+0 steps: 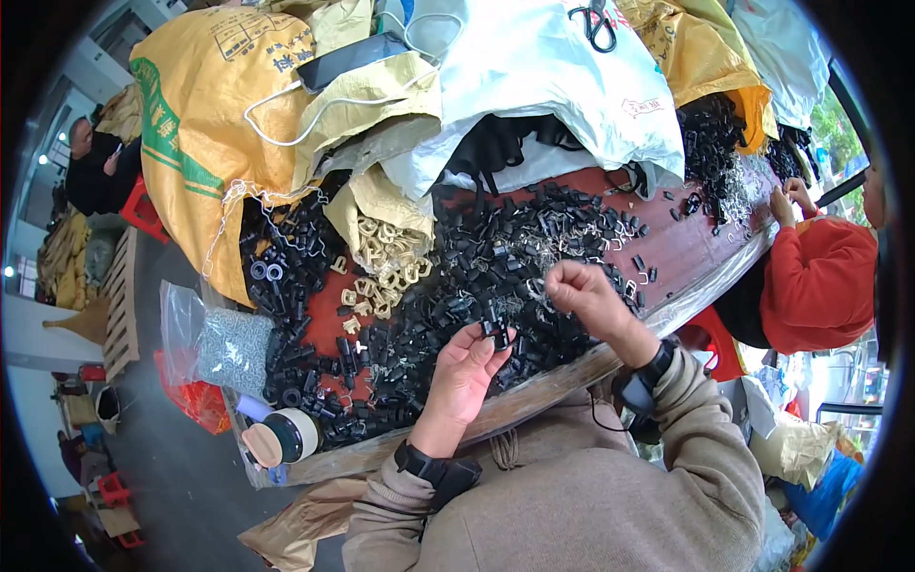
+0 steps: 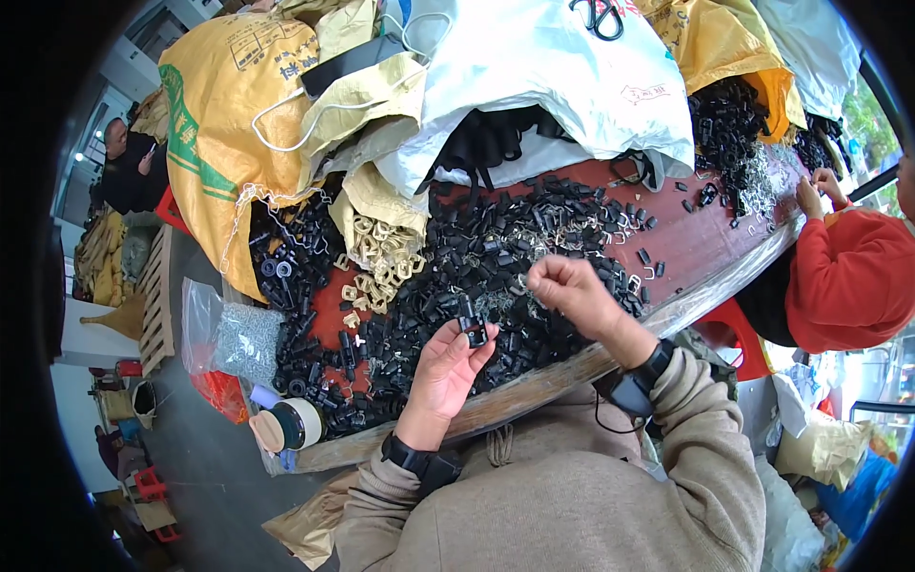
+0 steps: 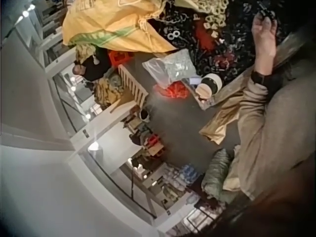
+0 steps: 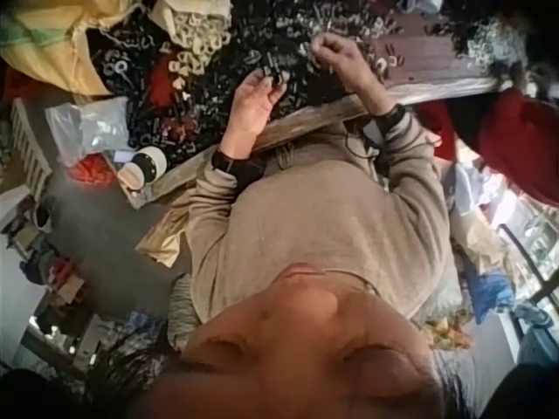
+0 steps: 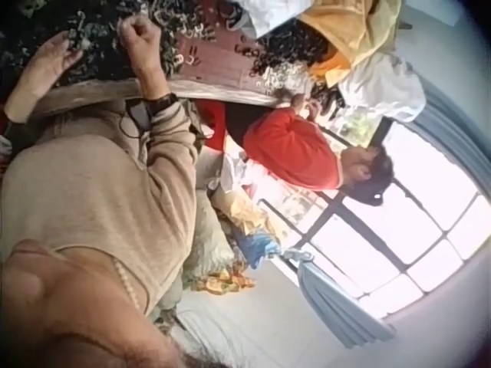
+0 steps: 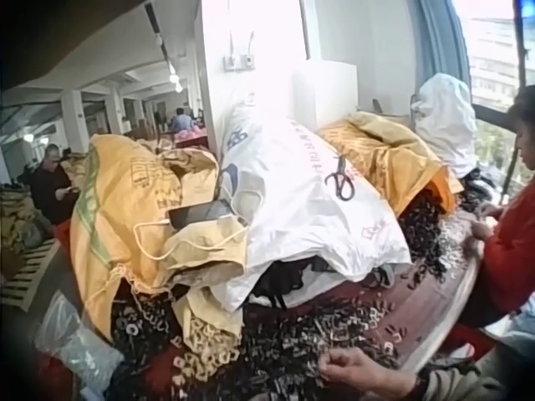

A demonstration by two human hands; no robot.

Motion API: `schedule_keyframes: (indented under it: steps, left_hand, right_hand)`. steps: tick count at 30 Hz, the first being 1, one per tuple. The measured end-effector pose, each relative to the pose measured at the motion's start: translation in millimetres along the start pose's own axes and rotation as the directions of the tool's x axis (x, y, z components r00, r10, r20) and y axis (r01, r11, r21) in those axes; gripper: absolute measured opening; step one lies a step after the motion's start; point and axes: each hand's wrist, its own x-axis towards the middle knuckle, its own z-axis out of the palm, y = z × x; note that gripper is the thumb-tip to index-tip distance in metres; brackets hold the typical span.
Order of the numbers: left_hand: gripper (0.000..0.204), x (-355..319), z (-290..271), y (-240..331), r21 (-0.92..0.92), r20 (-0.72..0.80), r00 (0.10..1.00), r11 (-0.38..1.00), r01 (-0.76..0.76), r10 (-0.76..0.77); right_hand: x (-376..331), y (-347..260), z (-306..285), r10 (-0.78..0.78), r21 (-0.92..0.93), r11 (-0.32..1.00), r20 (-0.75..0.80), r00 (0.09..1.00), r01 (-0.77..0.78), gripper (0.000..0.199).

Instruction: The person assembles components by hand, picking up a black plastic housing and a beige insert from the table. They press the beige insert into the black housing and then place the completed unit back onto the table.

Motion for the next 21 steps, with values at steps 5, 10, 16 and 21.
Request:
schedule_keyframes:
  steps: [5, 10, 16, 21]
  left_hand:
    - [0.024, 5.7, 6.3, -3.7, -0.021, 0.035, 0.993, 0.994, -0.108, 0.109]
    - [0.024, 3.3, 3.7, -1.4, -0.029, 0.06, 0.991, 0.992, -0.122, 0.123]
    - [0.026, -0.1, 0.7, 1.0, -0.016, 0.12, 0.986, 0.993, -0.118, 0.119]
    - [0.027, -3.1, -1.7, -1.6, -0.003, 0.132, 0.984, 0.993, -0.119, 0.118]
  right_hand:
    - [-13.4, 1.3, 33.5, -0.046, -0.055, 0.997, 0.054, 0.997, 0.049, 0.014]
    - [-16.4, 3.1, 36.9, -0.038, -0.088, 0.995, 0.089, 0.995, 0.046, 0.014]
    - [-12.7, -5.8, 34.2, 0.033, 0.053, 0.998, 0.198, 0.98, -0.044, 0.013]
    - [-15.0, -7.8, 32.3, 0.075, 0.031, 0.996, 0.246, 0.966, -0.086, 0.012]
